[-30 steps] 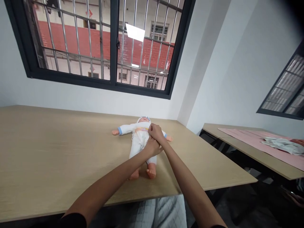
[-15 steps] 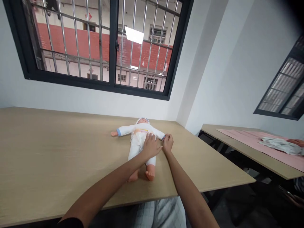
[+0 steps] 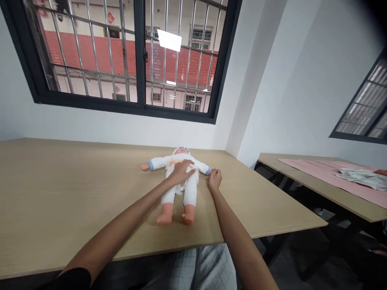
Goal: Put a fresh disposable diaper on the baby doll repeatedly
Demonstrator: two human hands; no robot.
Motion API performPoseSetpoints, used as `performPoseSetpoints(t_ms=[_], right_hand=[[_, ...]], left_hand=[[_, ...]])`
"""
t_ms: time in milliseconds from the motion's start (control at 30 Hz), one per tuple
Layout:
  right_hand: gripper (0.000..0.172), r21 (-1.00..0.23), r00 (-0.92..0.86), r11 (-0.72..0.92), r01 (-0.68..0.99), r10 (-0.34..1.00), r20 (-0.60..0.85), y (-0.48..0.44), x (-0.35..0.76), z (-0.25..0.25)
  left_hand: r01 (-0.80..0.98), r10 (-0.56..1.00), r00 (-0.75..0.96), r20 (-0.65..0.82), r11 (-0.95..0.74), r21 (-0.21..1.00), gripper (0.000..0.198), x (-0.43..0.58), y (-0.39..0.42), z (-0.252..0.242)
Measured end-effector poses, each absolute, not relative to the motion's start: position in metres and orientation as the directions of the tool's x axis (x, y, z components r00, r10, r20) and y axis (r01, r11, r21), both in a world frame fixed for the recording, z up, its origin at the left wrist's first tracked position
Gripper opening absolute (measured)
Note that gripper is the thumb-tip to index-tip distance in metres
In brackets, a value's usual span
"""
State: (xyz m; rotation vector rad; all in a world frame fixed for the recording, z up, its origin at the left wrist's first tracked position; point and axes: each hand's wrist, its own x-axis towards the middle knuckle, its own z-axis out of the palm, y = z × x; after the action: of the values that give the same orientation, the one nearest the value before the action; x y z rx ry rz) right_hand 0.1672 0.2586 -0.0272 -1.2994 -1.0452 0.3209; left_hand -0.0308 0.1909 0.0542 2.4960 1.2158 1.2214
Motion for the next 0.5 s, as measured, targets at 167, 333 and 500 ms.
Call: performPoseSetpoints(t_ms=[167,333,500], right_hand=[[0.027,-0.889,0.533,0.341,0.305,0.713,0.456,0.258,0.159,-0.024],[0.023,-0.776,0.387,0.455,0.436,0.685,0.618,0.235,0.136,0.001],[0.026,-0.37,-0.246,0.807,0.46,0.516,0.82,0.199,0.102,0.028]], left_hand=[[0.524,0.795,0.04,0.605,-0.533,0.664,0.017,-0.105,0.194,0.048],[0.492,0.907,0.251,0.338,-0.42,0.762,0.015,-0.134,0.191,0.018],[0.417,0.867,0.425,0.261,-0.443,0.793,0.02,-0.126,0.186,0.013]])
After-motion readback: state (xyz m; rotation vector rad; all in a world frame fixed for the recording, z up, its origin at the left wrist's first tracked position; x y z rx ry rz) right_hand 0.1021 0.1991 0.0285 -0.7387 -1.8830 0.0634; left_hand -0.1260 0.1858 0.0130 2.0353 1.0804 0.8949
